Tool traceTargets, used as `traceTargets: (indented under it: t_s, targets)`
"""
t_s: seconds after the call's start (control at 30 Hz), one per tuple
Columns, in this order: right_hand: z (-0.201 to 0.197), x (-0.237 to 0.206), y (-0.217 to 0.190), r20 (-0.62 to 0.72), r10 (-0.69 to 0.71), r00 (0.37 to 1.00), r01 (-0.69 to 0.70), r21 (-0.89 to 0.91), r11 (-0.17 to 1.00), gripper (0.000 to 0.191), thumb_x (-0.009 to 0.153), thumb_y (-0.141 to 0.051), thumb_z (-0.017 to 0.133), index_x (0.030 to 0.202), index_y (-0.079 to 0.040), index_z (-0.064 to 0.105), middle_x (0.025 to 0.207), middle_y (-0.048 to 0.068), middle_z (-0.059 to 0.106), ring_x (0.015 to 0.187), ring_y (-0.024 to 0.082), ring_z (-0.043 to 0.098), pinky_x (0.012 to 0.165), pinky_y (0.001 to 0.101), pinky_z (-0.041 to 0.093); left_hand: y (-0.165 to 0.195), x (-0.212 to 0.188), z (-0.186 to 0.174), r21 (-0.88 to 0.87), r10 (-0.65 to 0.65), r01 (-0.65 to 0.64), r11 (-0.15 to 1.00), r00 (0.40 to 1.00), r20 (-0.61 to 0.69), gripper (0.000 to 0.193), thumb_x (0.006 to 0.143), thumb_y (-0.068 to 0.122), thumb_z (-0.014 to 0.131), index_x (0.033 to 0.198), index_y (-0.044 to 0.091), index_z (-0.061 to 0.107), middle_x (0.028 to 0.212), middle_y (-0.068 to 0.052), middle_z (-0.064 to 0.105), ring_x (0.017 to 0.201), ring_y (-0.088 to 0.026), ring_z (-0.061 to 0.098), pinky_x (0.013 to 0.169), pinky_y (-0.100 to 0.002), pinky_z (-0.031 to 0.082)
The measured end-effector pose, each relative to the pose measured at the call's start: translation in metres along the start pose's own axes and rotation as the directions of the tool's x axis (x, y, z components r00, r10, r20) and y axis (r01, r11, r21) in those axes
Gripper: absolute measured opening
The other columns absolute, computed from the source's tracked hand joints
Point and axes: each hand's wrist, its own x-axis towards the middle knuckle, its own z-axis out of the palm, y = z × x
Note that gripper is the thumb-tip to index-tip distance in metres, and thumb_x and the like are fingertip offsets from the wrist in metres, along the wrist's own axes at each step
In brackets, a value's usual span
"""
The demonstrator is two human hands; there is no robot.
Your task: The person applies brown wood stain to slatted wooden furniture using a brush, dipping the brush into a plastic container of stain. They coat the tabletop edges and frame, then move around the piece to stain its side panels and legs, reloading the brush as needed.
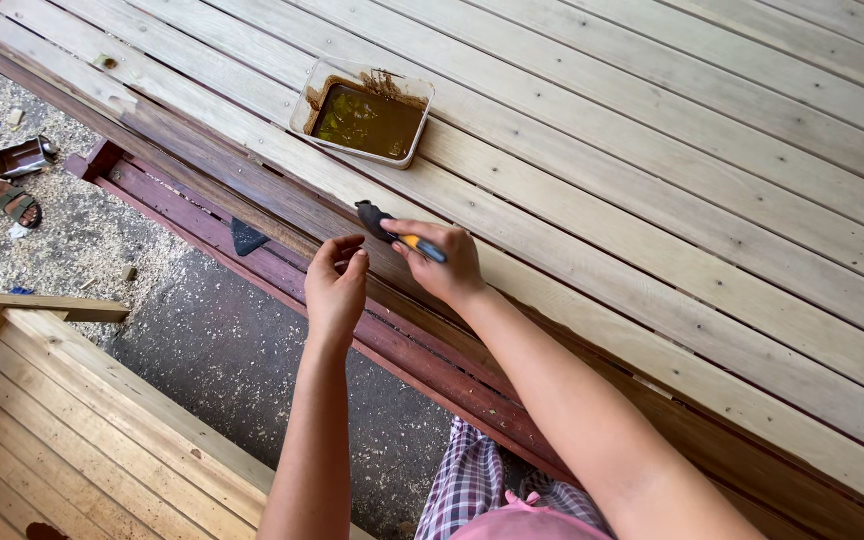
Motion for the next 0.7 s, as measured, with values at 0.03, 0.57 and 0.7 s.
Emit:
traceTargets:
  t_s: [0.03, 0.57, 0.7]
  targets:
    - [-0.007, -0.010, 0.002, -0.041, -0.073, 0.997, 0.072, -0.016, 0.997, 0.033, 0.086, -0.006, 0.080, 0.118, -0.018, 0.077, 0.111, 0.007, 0.078, 0.089, 0.020, 0.079, 0.074, 0.0282, 0.064, 0.001, 0.001, 0.004, 0.000, 0.014, -0.014, 1.000, 1.000, 0.012, 0.027, 0.097, 0.013, 0.063, 0.122, 0.005, 0.069, 0.109, -0.007, 0.074, 0.096, -0.015, 0.070, 0.084, -0.029, 0.056]
    - [-0.094, -0.071, -0.001, -0.079, -0.023, 0.997, 0.020, -0.034, 0.999, 0.028, 0.084, -0.010, 0.086, 0.110, -0.006, 0.078, 0.100, 0.013, 0.080, 0.082, 0.018, 0.080, 0.069, 0.0272, 0.067, 0.012, -0.015, 0.024, 0.026, 0.023, -0.023, 0.999, 0.999, 0.031, 0.028, 0.095, 0.015, 0.063, 0.121, 0.005, 0.070, 0.114, -0.009, 0.076, 0.099, -0.018, 0.072, 0.087, -0.032, 0.057]
    - [-0.074, -0.005, -0.008, -0.192, -0.099, 0.976, 0.099, -0.013, 0.995, 0.028, 0.090, -0.012, 0.084, 0.116, -0.006, 0.076, 0.102, 0.014, 0.080, 0.081, 0.018, 0.079, 0.068, 0.0269, 0.065, 0.015, -0.039, 0.013, 0.130, 0.000, -0.002, 0.991, 1.000, 0.021, 0.029, 0.095, 0.016, 0.062, 0.121, 0.005, 0.070, 0.116, -0.011, 0.072, 0.101, -0.018, 0.072, 0.088, -0.034, 0.058]
